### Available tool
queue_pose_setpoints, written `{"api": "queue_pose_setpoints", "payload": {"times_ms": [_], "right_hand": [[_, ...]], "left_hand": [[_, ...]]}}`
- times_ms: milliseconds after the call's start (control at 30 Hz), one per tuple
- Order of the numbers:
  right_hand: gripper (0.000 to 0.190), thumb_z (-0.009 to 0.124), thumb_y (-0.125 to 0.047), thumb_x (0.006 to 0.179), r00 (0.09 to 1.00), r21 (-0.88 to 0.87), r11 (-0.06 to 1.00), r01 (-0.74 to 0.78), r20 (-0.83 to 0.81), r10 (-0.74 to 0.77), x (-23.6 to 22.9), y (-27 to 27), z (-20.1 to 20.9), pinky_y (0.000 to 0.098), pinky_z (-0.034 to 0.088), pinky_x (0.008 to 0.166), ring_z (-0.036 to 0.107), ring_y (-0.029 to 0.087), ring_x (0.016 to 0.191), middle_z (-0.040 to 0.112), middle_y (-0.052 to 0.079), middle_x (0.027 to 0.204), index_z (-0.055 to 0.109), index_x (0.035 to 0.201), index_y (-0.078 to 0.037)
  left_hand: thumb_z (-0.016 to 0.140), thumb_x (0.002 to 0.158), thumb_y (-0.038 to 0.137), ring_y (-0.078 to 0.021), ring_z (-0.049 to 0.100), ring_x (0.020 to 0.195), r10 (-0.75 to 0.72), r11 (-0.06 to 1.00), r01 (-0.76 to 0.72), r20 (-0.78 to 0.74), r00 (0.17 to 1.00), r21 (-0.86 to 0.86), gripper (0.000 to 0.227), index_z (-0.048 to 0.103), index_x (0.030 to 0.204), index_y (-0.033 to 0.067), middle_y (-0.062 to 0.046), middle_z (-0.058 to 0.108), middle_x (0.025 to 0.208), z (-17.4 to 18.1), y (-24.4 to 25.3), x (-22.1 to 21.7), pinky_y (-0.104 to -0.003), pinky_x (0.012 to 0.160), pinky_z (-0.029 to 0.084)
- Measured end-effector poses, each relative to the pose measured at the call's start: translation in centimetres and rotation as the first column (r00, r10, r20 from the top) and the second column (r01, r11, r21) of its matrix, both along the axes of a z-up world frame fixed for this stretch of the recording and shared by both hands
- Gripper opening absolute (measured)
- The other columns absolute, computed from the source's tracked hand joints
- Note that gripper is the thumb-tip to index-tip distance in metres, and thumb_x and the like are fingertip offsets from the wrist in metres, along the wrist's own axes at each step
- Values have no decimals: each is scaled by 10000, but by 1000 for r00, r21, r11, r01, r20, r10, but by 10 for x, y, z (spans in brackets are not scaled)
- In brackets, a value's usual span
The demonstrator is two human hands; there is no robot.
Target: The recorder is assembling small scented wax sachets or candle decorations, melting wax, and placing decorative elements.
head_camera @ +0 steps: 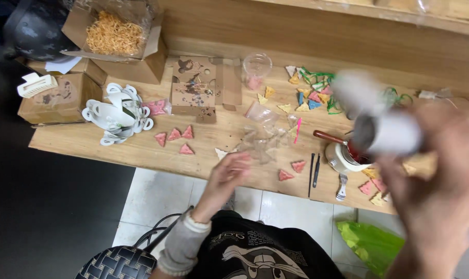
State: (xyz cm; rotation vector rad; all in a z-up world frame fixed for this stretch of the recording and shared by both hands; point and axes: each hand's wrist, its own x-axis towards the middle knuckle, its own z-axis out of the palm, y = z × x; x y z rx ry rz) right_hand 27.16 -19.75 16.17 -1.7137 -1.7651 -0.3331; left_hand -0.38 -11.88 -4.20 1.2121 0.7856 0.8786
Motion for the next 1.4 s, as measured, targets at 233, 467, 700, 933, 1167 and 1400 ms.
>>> {"api": "queue_pose_setpoints", "payload": {"times_ms": [233, 467, 700, 933, 1167, 1400], "right_hand": [[324, 834, -126, 784, 367, -389, 893, -227, -883, -292, -8, -47, -207, 274, 567, 703, 700, 129, 779, 781, 77, 897, 753, 1065, 14], [378, 680, -292, 923, -111, -349, 832, -432, -895, -433, -14, -100, -277, 328, 567, 473, 699, 215, 614, 756, 120, 828, 690, 1120, 31], [305, 663, -263, 940, -120, -398, 876, -273, -889, -441, 3, -120, -341, 313, 590, 578, 710, 176, 672, 724, 102, 854, 640, 1097, -3], [272, 751, -220, 871, 282, -578, 788, -213, -808, -517, 15, -86, -334, 304, 539, 554, 650, 139, 590, 686, 70, 709, 668, 970, 19], [210, 728, -187, 861, 304, -615, 765, -191, -778, -549, 13, -61, -321, 308, 518, 534, 642, 132, 570, 675, 68, 678, 676, 878, 15], [178, 750, -134, 850, 180, -534, 814, -230, -845, -504, 15, -54, -299, 310, 495, 514, 608, 128, 553, 657, 61, 669, 676, 843, 28]], "left_hand": [[816, 884, 106, -170, 612, 1097, -507, 857, 508, -37, 861, 82, 645, 473, 1413, -30, -129, 637, 1206, -39, -65, 83, -323, 918, 532], [799, 968, 136, -100, 601, 640, -495, 695, 590, 322, 807, -411, 321, 617, 1157, -50, -54, 642, 776, -129, -129, 109, -218, 544, 460], [827, 846, 264, -196, 672, 1014, -717, 696, 626, -375, 587, -351, 573, 624, 1322, 18, -127, 672, 1237, -194, -83, 112, -348, 862, 543], [935, 699, 199, -411, 599, 1150, 10, 941, 239, -724, 690, 241, 882, 433, 1390, -19, -246, 455, 1378, -226, -19, 149, -445, 970, 508], [820, 765, 104, -406, 667, 1014, 136, 899, 227, -734, 666, 373, 463, 621, 1184, 107, -183, 576, 1273, -249, -12, 160, -474, 852, 547], [758, 792, -31, -195, 716, 914, -3, 998, 18, -258, 966, 55, 405, 523, 1117, 31, -120, 711, 1008, -214, -6, 154, -333, 782, 592]]}}
